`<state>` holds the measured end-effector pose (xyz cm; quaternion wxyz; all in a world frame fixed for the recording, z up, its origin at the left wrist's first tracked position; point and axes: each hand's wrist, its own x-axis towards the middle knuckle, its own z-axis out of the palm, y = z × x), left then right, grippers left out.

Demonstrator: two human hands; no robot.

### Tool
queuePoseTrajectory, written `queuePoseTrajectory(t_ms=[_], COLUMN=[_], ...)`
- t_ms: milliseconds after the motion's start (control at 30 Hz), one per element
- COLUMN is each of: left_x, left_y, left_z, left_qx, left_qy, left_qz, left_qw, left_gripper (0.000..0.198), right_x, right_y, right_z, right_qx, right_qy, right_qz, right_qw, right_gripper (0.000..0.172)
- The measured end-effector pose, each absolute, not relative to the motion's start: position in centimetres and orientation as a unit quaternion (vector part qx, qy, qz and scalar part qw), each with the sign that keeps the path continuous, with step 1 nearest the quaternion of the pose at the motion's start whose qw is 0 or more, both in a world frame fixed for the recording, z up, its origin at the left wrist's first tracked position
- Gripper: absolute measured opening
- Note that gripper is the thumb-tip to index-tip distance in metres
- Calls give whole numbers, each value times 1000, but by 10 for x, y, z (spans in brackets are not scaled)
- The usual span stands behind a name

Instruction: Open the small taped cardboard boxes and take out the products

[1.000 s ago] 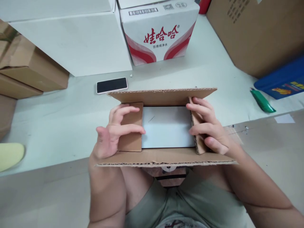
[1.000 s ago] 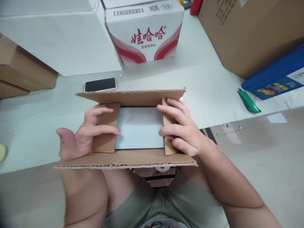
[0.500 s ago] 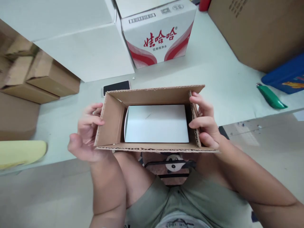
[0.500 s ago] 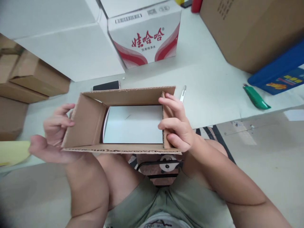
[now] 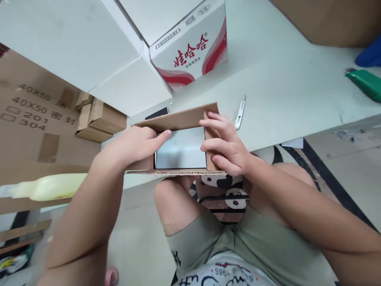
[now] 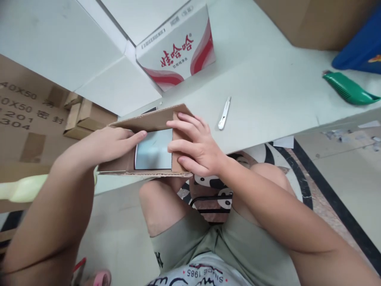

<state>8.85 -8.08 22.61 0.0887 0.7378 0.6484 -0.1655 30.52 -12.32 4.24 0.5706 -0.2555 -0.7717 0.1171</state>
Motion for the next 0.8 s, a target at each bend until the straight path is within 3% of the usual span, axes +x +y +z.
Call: queuePoseTrajectory(t_ms=[133,333,467,567,733,800], left_x=[85,77,71,74,101,105], left_y=[-60,-65,-67,-75,-95,-96], left_z=[204,196,204,215,224,225], left_qx=[699,664,650,658,790,783], left_qy=[661,683,722,718,504,480], left_qz=[-261,-91,-20,104,126,251], left_qw=[75,289,237,203,326,307], left_gripper=[79,51,45,29,32,22], right_x=[304,302,299,294,284,281], right_y=[-123,-120,-122,-122,-120,-120], right_z=[42,39,40,40,39,39], right_qx=[-260,-268,-301,-330,-315,-313], right_qy=[-777,-776,-772,-765,-776,-778], right_qz=[107,105,79,63,56,61], right_qw=[563,562,555,550,544,542], right_gripper=[35,36,36,34,34,33])
